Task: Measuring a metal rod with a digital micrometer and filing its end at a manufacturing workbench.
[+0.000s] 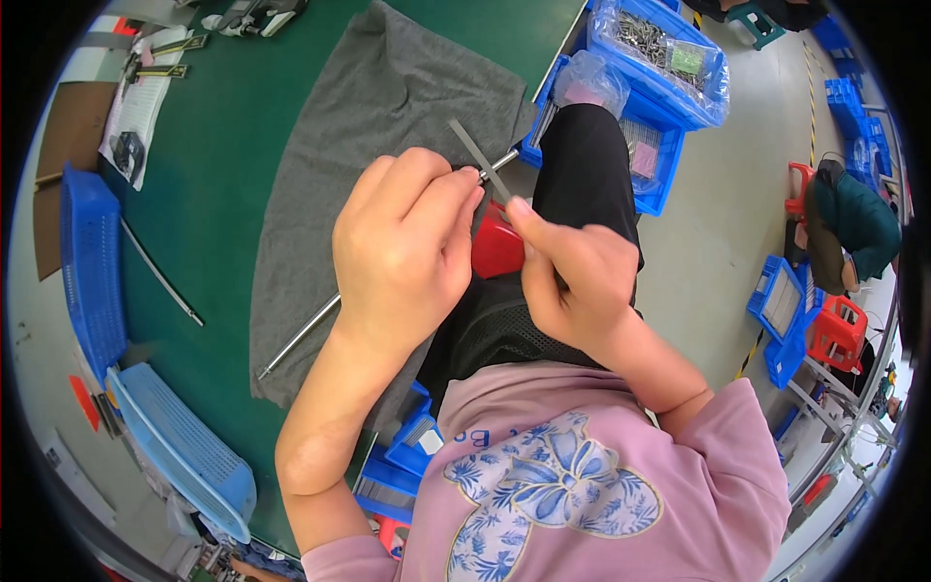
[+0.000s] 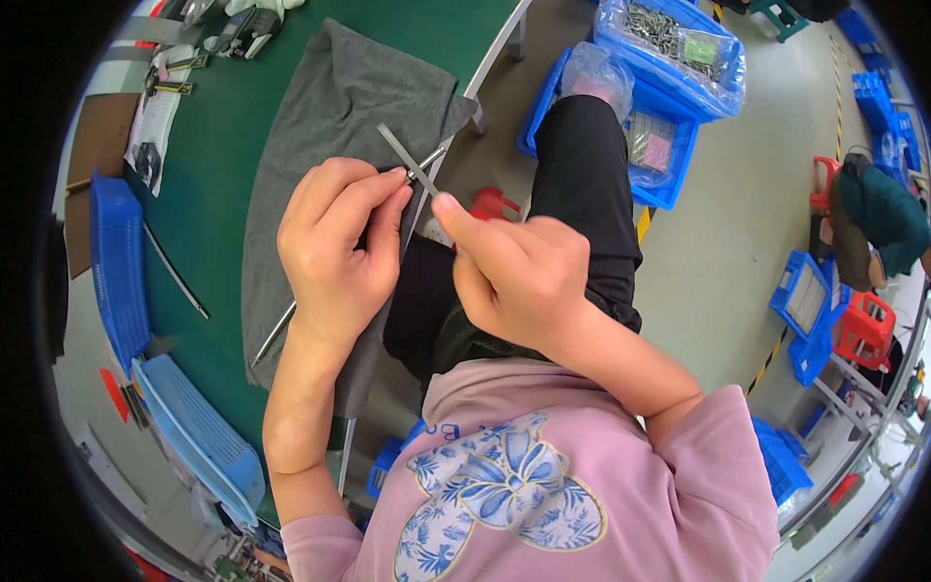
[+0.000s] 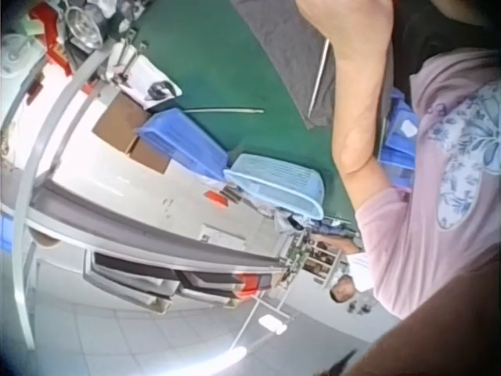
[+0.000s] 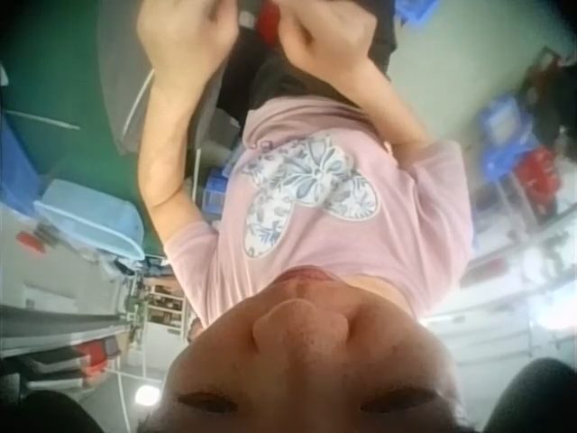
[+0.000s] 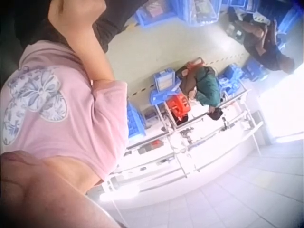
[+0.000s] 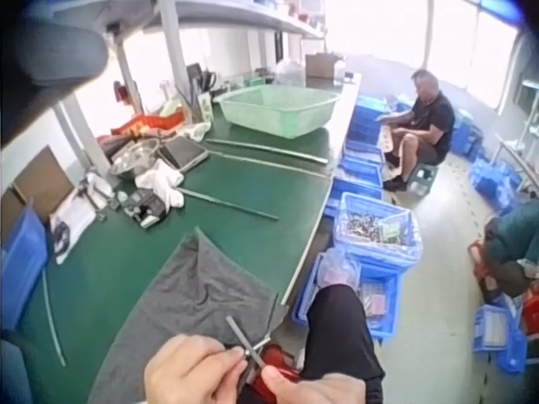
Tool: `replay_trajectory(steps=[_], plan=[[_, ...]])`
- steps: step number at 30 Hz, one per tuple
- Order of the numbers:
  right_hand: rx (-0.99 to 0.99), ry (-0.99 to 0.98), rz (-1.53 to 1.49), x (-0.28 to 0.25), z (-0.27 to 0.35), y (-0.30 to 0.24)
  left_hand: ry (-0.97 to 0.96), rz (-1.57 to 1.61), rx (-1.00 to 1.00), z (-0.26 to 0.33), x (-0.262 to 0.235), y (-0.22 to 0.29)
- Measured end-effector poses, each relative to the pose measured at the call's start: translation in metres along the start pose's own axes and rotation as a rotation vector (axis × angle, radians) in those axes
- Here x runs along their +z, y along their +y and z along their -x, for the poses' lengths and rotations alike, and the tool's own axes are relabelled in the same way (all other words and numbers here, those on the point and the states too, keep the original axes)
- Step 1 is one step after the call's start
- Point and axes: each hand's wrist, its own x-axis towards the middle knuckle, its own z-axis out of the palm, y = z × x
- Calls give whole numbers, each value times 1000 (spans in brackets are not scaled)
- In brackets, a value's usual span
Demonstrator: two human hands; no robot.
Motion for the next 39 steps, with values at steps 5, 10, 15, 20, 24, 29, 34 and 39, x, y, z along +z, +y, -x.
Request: replay_trajectory(steps=[5, 10, 15, 20, 24, 29, 34, 39], plan=[[35, -165, 76, -23, 9, -5, 15, 25, -26, 3, 1, -1], [-21, -168, 87, -15, -16, 2, -13, 25, -21, 1, 0, 1], [33, -280, 118, -37, -4, -3, 5, 65, -61, 2, 2, 0], [-25, -196, 80, -23, -24, 0, 16, 68, -63, 1, 1, 0], [79, -233, 41, -36, -9, -4, 22, 78, -85, 3, 3, 1], [16, -228, 108, -21, -31, -4, 32, 62, -62, 1, 3, 2], [53, -273, 41, -39, -10, -4, 46, 62, -67, 2, 4, 0], [16, -200, 99, -14, -33, -2, 32, 68, -74, 1, 4, 1]])
